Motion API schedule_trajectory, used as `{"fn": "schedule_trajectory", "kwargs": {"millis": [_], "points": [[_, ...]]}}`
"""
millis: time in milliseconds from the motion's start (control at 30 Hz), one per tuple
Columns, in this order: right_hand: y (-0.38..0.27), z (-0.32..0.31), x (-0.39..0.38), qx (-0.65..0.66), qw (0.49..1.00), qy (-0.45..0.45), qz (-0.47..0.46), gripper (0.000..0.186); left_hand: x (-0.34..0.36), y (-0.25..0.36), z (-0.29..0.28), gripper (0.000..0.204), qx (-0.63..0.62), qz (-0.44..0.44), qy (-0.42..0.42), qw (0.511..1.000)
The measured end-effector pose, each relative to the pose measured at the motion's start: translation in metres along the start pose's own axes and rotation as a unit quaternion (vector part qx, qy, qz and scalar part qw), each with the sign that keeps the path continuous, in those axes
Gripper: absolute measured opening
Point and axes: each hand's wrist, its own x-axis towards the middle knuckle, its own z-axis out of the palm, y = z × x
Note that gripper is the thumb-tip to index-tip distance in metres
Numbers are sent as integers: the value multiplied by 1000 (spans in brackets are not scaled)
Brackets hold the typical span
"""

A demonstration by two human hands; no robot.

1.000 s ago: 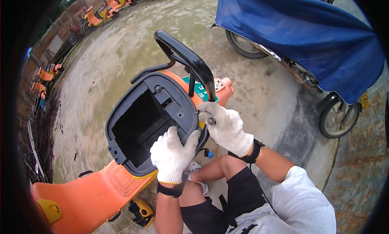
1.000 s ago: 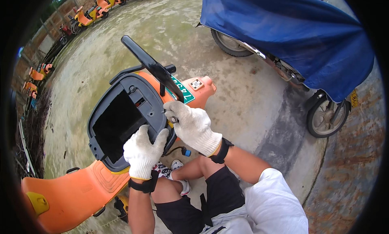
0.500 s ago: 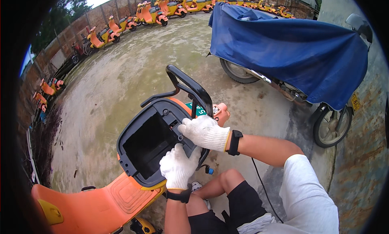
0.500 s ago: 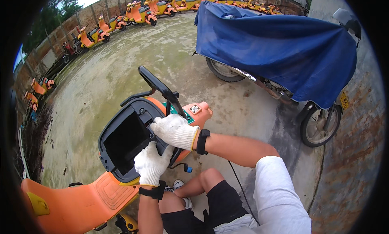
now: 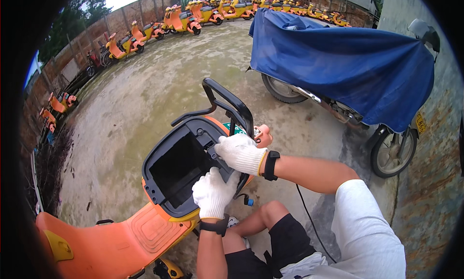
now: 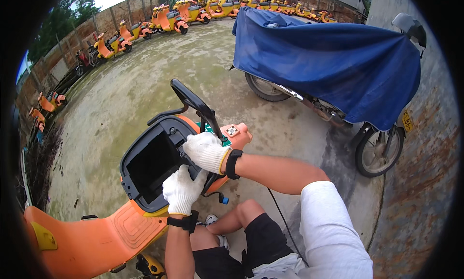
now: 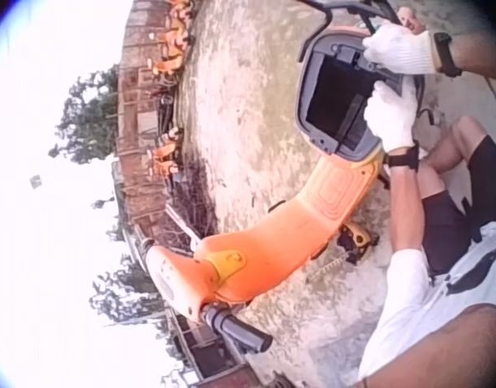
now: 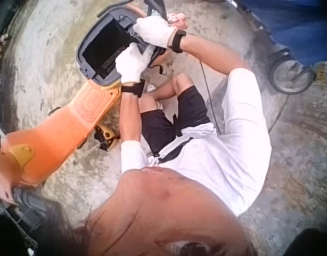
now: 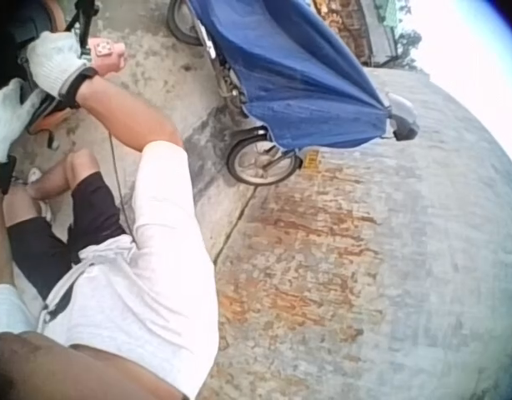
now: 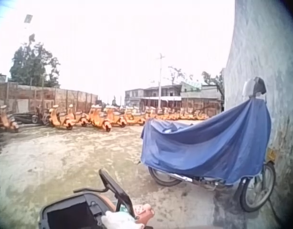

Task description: Repairing or inspecting the internal compartment of an electric scooter.

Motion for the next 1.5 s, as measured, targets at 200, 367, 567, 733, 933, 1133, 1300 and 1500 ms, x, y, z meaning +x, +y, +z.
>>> {"fn": "schedule_trajectory", "kwargs": {"millis": [200,367,567,733,933,1133,1300,1500], "points": [[1,0,-3,15,1000,22,-5,11,0,-1,3,62,9,10,4,1000],[11,-7,-10,106,994,19,-27,10,-1,-1,1,63,0,11,3,1000],[1,-1,-6,57,998,12,14,11,0,3,-4,64,10,1,-11,1000],[-4,-4,-8,56,996,-26,66,15,-2,-2,2,65,14,13,9,1000],[5,-8,-11,102,995,13,4,13,-2,2,0,64,11,10,9,1000],[-6,3,-8,25,999,34,26,10,-1,-1,0,64,19,14,4,1000],[6,-7,-16,147,988,37,-16,15,-2,4,-2,62,13,3,-9,1000],[-6,-1,-12,118,990,26,74,15,-1,1,-1,61,20,10,-2,1000]]}}
